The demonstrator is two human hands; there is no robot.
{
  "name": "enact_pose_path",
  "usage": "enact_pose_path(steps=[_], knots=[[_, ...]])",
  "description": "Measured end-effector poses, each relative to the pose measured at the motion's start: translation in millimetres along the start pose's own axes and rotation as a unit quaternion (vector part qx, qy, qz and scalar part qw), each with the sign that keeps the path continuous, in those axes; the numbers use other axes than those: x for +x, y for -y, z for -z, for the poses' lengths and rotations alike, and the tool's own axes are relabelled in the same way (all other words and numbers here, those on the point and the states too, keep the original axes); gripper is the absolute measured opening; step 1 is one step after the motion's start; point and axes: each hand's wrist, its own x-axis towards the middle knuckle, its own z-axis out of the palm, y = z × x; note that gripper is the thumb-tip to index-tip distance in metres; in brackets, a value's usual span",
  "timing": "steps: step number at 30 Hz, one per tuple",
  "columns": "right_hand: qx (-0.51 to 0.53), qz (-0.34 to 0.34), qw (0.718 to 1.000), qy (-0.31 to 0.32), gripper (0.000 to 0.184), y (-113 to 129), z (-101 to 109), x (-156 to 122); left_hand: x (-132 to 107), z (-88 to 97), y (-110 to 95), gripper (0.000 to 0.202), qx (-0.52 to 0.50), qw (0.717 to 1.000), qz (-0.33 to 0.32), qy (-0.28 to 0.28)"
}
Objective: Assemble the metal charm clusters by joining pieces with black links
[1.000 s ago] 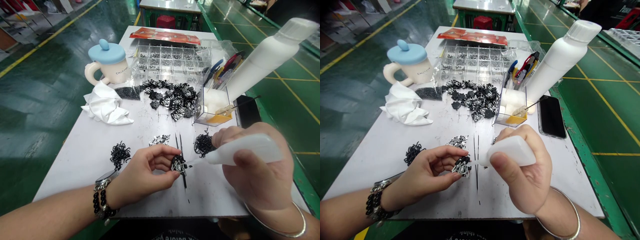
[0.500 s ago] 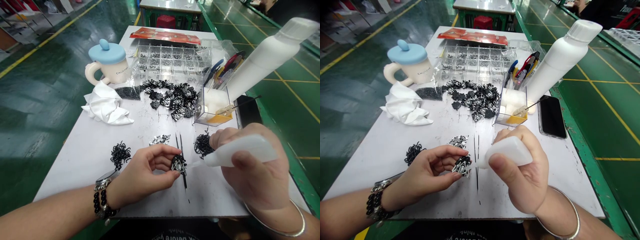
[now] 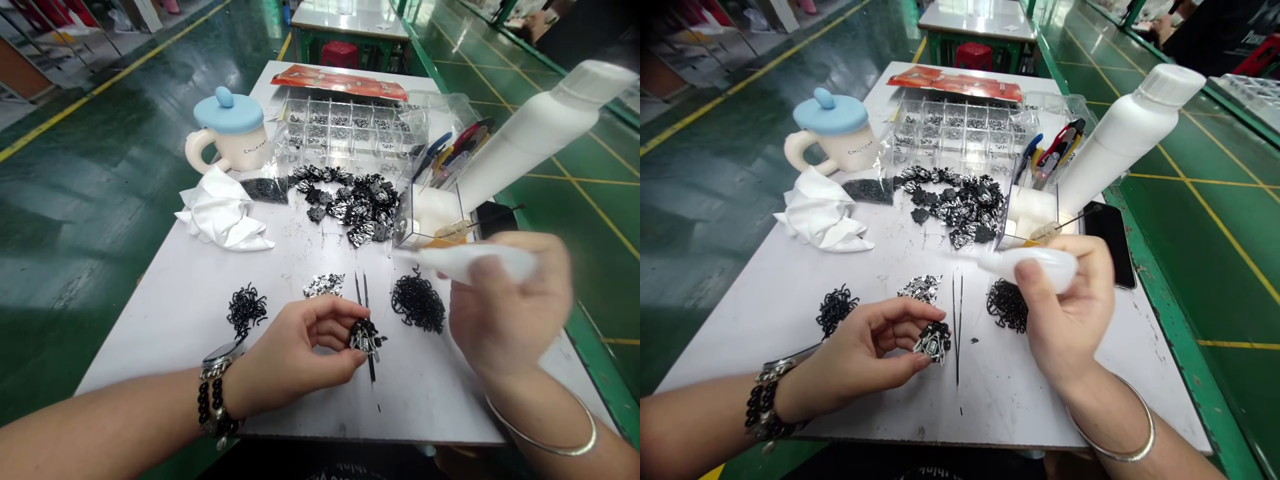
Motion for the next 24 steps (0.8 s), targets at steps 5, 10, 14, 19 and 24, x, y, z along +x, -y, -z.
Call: enact_pose_path(steps=[5,10,14,19,24], knots=[[-0.157,-0.060,0.970,0.177,0.026,-25,-8,13,-5,-12.4,6,0.042,0.001,0.998,0.025,0.054],[-0.257,-0.052,0.936,0.236,0.033,-34,-24,18,-10,-20.0,17,0.044,0.014,0.992,-0.012,0.121],[-0.313,-0.029,0.916,0.250,0.037,-28,-25,14,-12,-21.5,24,0.047,0.013,0.987,-0.053,0.150],[-0.354,0.160,0.880,0.273,0.015,2,-23,-3,-14,-20.4,31,0.048,0.014,0.978,-0.091,0.185],[-0.296,0.143,0.783,0.528,0.009,19,-44,-23,-17,-19.1,34,0.047,0.066,0.958,-0.146,0.240]])
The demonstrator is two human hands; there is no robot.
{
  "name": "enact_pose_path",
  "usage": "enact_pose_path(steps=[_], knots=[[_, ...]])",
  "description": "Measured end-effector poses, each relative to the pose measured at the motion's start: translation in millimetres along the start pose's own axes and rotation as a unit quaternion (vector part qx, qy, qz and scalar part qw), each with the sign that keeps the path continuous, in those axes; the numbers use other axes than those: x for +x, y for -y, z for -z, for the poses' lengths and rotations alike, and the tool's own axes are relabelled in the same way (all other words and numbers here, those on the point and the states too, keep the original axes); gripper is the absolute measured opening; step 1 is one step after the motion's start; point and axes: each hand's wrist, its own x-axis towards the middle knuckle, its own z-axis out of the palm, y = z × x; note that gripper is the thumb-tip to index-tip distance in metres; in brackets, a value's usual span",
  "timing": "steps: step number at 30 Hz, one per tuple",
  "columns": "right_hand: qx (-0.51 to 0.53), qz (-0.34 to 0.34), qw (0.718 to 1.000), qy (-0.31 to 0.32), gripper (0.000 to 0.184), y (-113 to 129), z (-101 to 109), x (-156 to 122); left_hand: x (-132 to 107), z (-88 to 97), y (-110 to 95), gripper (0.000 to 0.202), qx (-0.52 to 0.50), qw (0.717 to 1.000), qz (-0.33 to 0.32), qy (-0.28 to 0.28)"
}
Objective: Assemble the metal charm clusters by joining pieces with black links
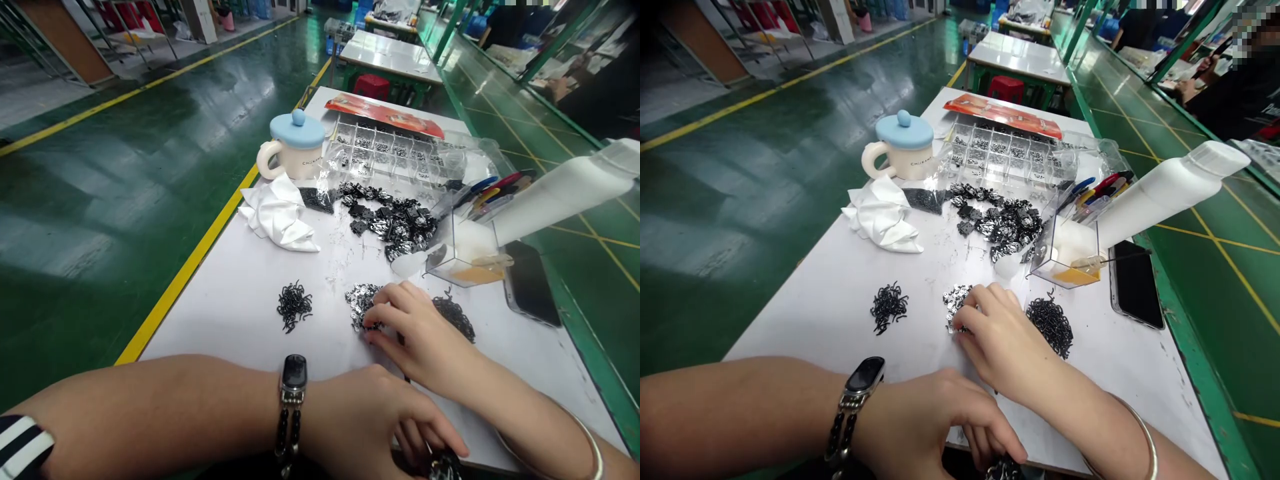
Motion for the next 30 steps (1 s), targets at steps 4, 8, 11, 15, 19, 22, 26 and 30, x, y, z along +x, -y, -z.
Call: enact_pose_path(steps=[4,8,11,15,19,22,26,30], knots=[[-0.019,0.004,1.000,0.009,0.003,6,-14,9,0,1.6,0,0.045,0.042,0.998,-0.039,0.001],[-0.015,0.005,1.000,-0.006,0.012,4,-20,13,-1,3.8,2,0.043,0.063,0.997,-0.034,-0.017],[0.014,0.005,1.000,-0.021,0.013,3,-12,11,-1,5.7,0,0.043,0.056,0.998,-0.026,-0.020],[0.206,-0.075,0.970,-0.109,0.010,-5,11,-1,-2,13.5,-15,0.039,0.067,0.994,-0.052,-0.067],[0.413,-0.154,0.885,-0.147,0.011,-20,22,-19,-2,27.2,-28,0.035,0.061,0.980,-0.070,-0.176],[0.455,-0.170,0.857,-0.171,0.011,-29,16,-29,-2,33.7,-28,0.036,0.029,0.970,-0.062,-0.234],[0.449,-0.175,0.849,-0.216,0.011,-28,4,-32,-1,33.5,-25,0.037,-0.034,0.969,-0.051,-0.238],[0.422,-0.170,0.855,-0.247,0.015,-20,-6,-30,1,33.2,-26,0.037,-0.067,0.969,-0.061,-0.229]])
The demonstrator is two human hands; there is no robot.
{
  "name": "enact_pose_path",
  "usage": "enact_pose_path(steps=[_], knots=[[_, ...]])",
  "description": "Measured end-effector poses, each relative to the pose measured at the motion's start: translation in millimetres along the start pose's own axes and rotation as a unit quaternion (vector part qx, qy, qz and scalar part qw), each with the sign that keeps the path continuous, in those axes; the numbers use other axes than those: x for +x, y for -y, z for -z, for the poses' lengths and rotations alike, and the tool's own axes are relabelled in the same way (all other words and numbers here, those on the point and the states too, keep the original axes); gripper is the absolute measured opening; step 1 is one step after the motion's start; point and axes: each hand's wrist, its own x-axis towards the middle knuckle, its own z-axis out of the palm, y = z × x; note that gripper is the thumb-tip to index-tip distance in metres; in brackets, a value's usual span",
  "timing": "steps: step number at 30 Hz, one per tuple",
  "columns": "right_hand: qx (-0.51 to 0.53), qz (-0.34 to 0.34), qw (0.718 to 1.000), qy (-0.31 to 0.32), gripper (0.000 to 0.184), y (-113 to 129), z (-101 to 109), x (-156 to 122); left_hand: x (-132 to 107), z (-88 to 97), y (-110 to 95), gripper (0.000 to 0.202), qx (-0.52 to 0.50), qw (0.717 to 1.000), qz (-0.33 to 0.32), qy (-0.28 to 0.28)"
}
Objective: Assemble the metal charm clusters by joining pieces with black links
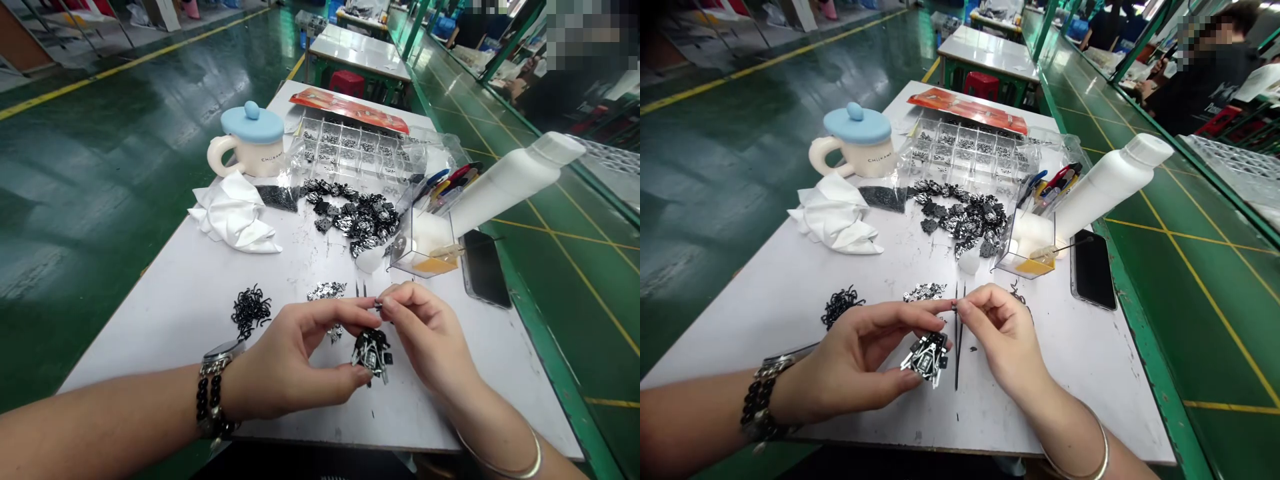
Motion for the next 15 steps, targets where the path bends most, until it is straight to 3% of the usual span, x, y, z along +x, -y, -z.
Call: enact_pose_path(steps=[5,9,15], knots=[[-0.087,0.102,0.991,-0.019,0.004,-5,-2,-5,3,4.1,-3,0.037,-0.070,0.995,0.067,-0.013],[-0.142,0.189,0.972,0.013,0.017,-3,6,-2,5,7.7,-7,0.037,-0.139,0.983,0.119,-0.008],[-0.256,0.352,0.893,0.111,0.036,1,22,8,12,11.1,-9,0.031,-0.204,0.970,0.133,0.027]])
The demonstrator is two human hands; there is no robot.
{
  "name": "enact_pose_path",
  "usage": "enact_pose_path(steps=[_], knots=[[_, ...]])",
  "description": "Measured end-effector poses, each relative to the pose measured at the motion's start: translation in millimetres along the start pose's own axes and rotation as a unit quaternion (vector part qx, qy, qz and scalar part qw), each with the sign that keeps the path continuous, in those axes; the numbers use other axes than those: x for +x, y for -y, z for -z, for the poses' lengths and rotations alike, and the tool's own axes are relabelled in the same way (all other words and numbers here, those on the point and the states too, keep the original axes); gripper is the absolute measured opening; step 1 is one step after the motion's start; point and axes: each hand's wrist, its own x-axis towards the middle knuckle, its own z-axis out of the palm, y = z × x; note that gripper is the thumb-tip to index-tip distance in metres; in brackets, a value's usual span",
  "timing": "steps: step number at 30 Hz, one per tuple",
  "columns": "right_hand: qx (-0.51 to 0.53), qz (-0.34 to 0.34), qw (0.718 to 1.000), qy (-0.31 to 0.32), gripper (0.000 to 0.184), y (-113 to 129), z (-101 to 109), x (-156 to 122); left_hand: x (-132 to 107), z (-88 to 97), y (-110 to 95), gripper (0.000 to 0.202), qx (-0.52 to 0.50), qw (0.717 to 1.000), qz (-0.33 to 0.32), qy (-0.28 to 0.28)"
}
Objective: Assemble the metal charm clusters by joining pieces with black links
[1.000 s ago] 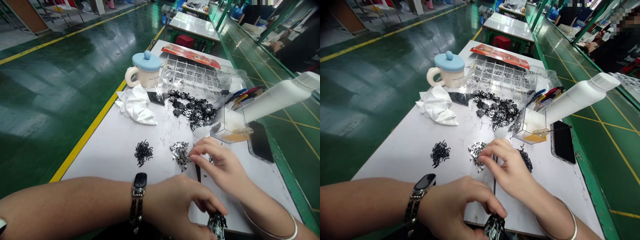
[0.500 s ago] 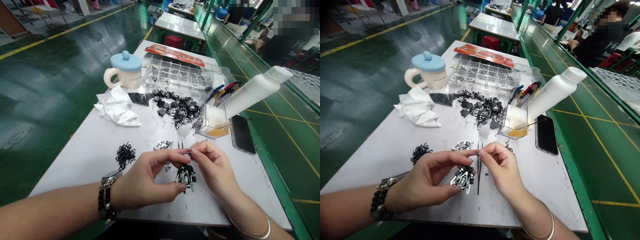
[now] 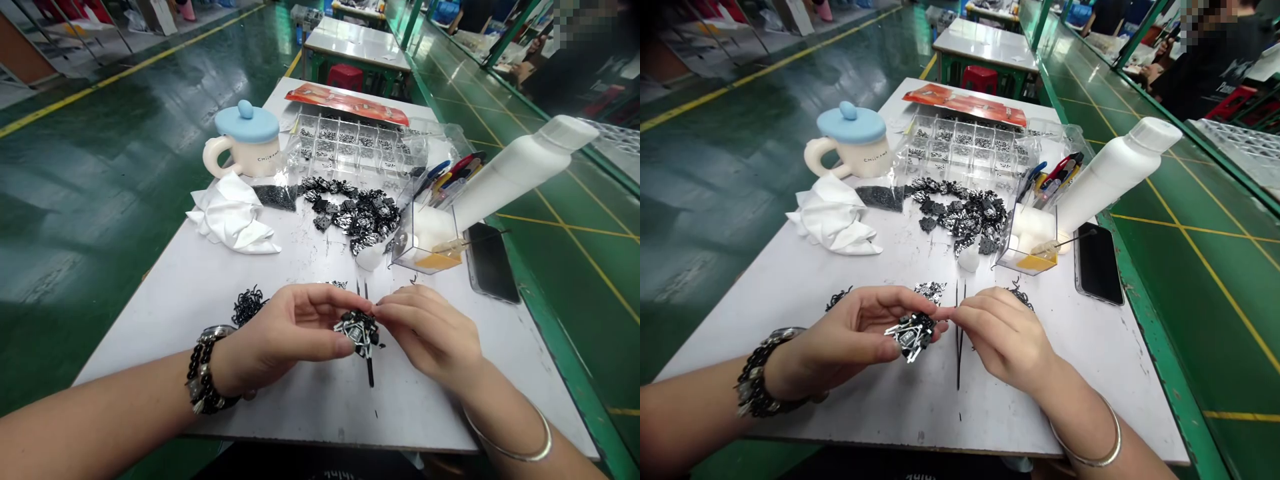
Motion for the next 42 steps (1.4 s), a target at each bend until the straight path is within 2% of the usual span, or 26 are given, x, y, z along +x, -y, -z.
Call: enact_pose_path(steps=[3,6,9,11,14,17,19,21,24,29,32,36,42], knots=[[-0.059,0.044,0.996,0.044,0.040,-4,5,-2,2,0.8,1,0.032,0.008,1.000,0.015,-0.006],[-0.144,0.095,0.981,0.084,0.033,-4,9,-4,2,0.4,2,0.031,0.022,0.999,0.019,-0.015],[-0.194,0.135,0.967,0.094,0.024,-2,11,-3,2,-0.2,2,0.031,0.040,0.999,0.025,-0.028],[-0.198,0.130,0.968,0.085,0.026,-2,11,-3,2,-0.2,2,0.032,0.051,0.998,0.023,-0.030],[-0.160,0.064,0.984,0.039,0.027,-3,11,-3,0,-1.2,2,0.033,0.097,0.995,0.016,-0.034],[-0.057,-0.017,0.997,-0.045,0.027,0,12,-1,-3,-3.9,2,0.032,0.189,0.981,-0.018,-0.050],[0.052,-0.083,0.990,-0.100,0.028,4,12,-1,-4,-5.8,1,0.032,0.241,0.968,-0.041,-0.065],[0.166,-0.162,0.964,-0.132,0.024,9,9,0,-4,-7.1,2,0.032,0.277,0.956,-0.047,-0.080],[0.277,-0.250,0.922,-0.107,0.012,16,0,0,-4,-7.8,4,0.031,0.323,0.939,-0.062,-0.099],[0.361,-0.310,0.876,-0.081,0.007,18,-14,1,-3,-7.8,8,0.033,0.360,0.920,-0.126,-0.094],[0.361,-0.321,0.872,-0.081,0.006,17,-16,1,-5,-6.8,12,0.034,0.375,0.910,-0.156,-0.087],[0.376,-0.327,0.864,-0.078,0.006,17,-17,1,-7,-6.9,13,0.042,0.349,0.918,-0.159,-0.096],[0.387,-0.330,0.860,-0.047,0.006,16,-12,3,-5,-7.0,12,0.029,0.344,0.923,-0.144,-0.099]])
